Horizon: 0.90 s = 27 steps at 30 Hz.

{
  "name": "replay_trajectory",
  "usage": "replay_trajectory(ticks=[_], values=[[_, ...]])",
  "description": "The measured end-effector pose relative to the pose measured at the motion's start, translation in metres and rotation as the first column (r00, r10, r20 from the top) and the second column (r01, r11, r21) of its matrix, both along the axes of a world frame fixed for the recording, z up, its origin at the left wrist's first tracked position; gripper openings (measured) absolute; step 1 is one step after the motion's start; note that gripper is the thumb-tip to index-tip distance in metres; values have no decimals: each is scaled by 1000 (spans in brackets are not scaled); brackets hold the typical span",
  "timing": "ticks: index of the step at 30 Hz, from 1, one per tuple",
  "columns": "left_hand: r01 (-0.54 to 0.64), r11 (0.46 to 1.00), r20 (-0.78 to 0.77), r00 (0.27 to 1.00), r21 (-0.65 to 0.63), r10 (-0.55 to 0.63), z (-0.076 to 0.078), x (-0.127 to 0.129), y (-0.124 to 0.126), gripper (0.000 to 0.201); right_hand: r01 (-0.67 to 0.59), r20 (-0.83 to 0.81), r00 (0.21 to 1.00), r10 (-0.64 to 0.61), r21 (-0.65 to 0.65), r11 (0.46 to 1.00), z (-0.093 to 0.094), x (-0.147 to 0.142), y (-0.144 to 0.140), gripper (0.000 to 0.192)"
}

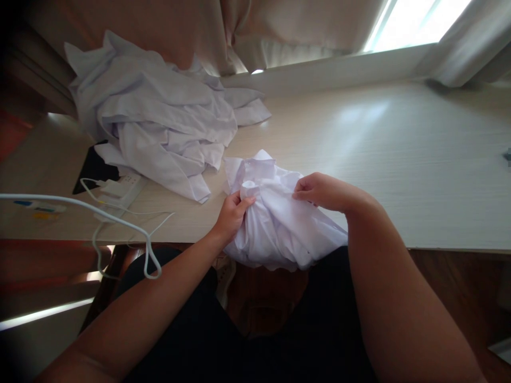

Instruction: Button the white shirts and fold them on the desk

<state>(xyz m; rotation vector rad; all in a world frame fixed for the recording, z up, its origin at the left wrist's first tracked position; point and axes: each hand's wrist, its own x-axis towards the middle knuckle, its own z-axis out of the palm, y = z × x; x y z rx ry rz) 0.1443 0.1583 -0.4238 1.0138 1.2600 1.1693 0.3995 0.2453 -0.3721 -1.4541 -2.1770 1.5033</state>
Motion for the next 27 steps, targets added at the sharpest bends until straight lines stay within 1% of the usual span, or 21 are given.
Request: replay_trajectory(ticks=[3, 5, 7, 10, 12, 15, 20, 27], values=[[-7, 1000, -13, 1000, -1, 7, 1, 1, 1, 30, 153, -66, 987, -148, 66, 986, -1, -1, -1, 31], [-19, 1000, -28, 999, 5, 19, 1, 2, 1, 31, 237, -127, 966, -226, 81, 968, 1, -7, -4, 30], [-23, 1000, -55, 998, 14, 24, 2, 4, 1, 31, 287, -175, 948, -265, 111, 952, 4, -17, -9, 29], [-18, 999, -83, 996, 31, 20, 2, 7, 0, 31, 340, -197, 935, -294, 266, 902, 8, -35, -20, 24], [-14, 999, -83, 996, 39, 17, 4, 8, 0, 30, 332, -173, 942, -287, 364, 870, 9, -47, -28, 21], [-16, 999, -97, 995, 48, 21, 6, 9, -1, 28, 269, -143, 963, -230, 421, 866, 8, -64, -40, 18], [1, 998, -117, 993, 68, 7, 10, 9, -4, 29, 159, -81, 987, -137, 447, 880, 3, -77, -46, 17], [15, 1000, -85, 996, 22, -13, 5, 10, -3, 30, 131, -34, 991, -129, 434, 891, 1, -74, -43, 17]])
